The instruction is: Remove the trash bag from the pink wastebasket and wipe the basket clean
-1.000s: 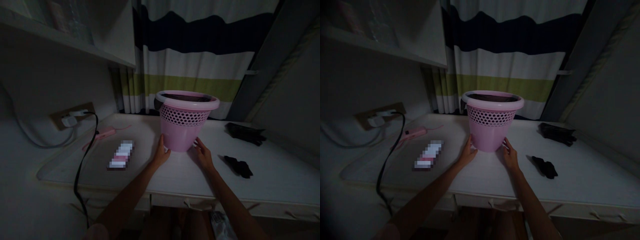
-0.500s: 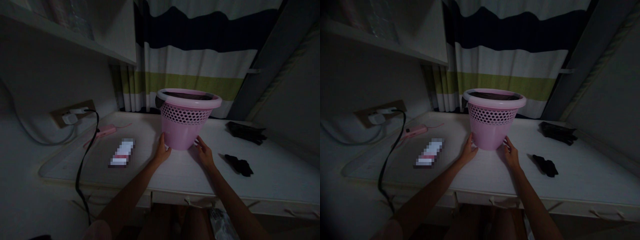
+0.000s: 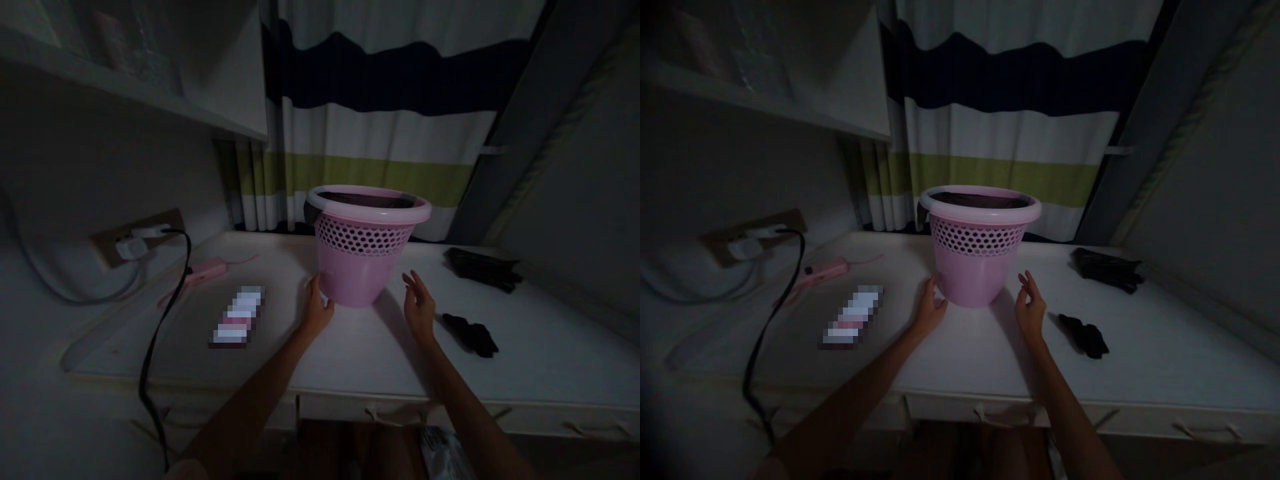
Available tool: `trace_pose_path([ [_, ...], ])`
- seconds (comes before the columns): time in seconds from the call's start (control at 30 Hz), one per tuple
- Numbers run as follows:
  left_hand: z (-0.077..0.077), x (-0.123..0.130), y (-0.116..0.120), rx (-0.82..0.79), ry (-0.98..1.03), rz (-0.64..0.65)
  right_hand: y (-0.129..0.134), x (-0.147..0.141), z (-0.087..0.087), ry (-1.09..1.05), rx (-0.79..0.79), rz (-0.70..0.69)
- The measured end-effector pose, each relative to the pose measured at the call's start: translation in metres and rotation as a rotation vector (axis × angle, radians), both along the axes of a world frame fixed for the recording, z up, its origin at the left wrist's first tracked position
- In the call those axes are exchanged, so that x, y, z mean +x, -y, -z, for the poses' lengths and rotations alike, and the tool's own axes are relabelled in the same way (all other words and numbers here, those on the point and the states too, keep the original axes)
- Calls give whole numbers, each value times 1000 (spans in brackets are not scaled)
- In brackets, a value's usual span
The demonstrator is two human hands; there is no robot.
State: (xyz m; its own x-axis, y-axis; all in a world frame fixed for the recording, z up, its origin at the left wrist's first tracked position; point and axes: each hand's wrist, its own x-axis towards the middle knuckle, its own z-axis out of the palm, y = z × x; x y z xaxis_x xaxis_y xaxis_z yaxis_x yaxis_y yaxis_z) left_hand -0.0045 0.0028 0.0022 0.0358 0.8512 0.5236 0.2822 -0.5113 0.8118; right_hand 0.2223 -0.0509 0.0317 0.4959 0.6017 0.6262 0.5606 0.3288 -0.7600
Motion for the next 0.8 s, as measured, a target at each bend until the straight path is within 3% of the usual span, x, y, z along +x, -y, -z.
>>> trace_pose_path([
  [0.07, -5, -2, 1, 34, 33, -56, 3, 8, -29, 14, 133, 73],
  [0.17, -24, -8, 1, 145, 122, -185, 8, 19, -88, 85, 333, 92],
  [0.3, -77, -16, -1, 371, 189, -293, 13, 21, -170, 335, 342, 4],
  [0.4, -125, -20, -1, 532, 185, -344, 9, 19, -213, 559, 275, -103],
  [0.5, -167, -21, -8, 644, 147, -412, -11, 28, -238, 675, 207, -136],
  [0.6, -200, -25, -32, 573, 160, -365, -46, 50, -251, 693, 77, -131],
  [0.7, -223, -33, -73, 258, 305, -201, -86, 76, -259, 727, -54, -183],
  [0.8, -227, -40, -118, -82, 460, -56, -120, 89, -271, 822, -81, -275],
])
